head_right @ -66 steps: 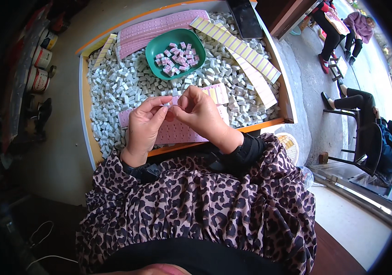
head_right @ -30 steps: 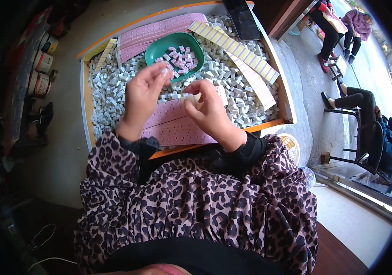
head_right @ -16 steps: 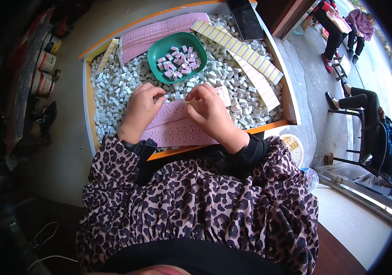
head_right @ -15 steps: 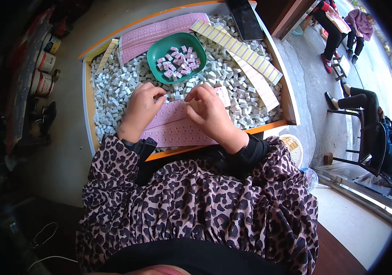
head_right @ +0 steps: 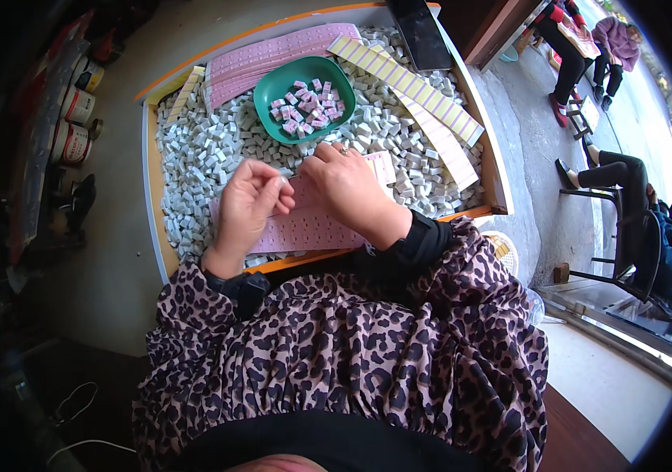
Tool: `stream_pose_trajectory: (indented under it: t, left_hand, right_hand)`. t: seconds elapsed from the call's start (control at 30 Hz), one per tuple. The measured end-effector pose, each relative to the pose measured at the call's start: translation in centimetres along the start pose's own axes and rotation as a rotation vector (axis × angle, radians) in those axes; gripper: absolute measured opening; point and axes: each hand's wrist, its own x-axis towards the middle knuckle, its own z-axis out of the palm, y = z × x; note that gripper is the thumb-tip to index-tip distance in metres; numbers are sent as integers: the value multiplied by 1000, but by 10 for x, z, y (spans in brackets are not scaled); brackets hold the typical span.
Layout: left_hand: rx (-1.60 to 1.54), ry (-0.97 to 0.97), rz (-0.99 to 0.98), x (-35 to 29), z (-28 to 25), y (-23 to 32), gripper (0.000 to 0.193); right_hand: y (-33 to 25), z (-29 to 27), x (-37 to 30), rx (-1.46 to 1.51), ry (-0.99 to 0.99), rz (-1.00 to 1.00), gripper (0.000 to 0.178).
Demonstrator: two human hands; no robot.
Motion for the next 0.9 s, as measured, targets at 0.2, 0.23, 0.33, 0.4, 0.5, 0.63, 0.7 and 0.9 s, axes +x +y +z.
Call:
stream_pose_trajectory:
  t: [0.2, 0.23, 0.33, 0.4, 0.5, 0.63, 0.7, 0.9]
  left_hand:
    - [16, 85, -182, -8, 0, -23, 7]
    - [14, 79, -156, -7, -1, -25, 8]
    - [11, 65, -105, -5, -2, -28, 13]
    - [25, 79, -101, -5, -2, -29, 12]
    - [28, 98, -65, -5, 1, -27, 14]
    - [12, 119, -17, -5, 1, -25, 19]
    - [-6, 103, -63, -5, 0, -25, 23]
    - [-164, 55, -35, -9, 7, -13, 27]
  right_hand:
    - [-5, 2, 2, -134, -100, -63, 17]
    - [-7, 2, 1, -187, -96, -112, 17]
    - [-7, -2, -11, -221, -124, -121, 20]
    - [-5, -5, -15, -237, -138, -124, 22]
    - [-1, -12, -14, 87, -17, -149, 25]
    - [3, -22, -20, 553, 12, 89, 26]
    - [3, -19, -23, 647, 42, 238, 25]
    - [-7, -5, -19, 966, 114, 504, 24]
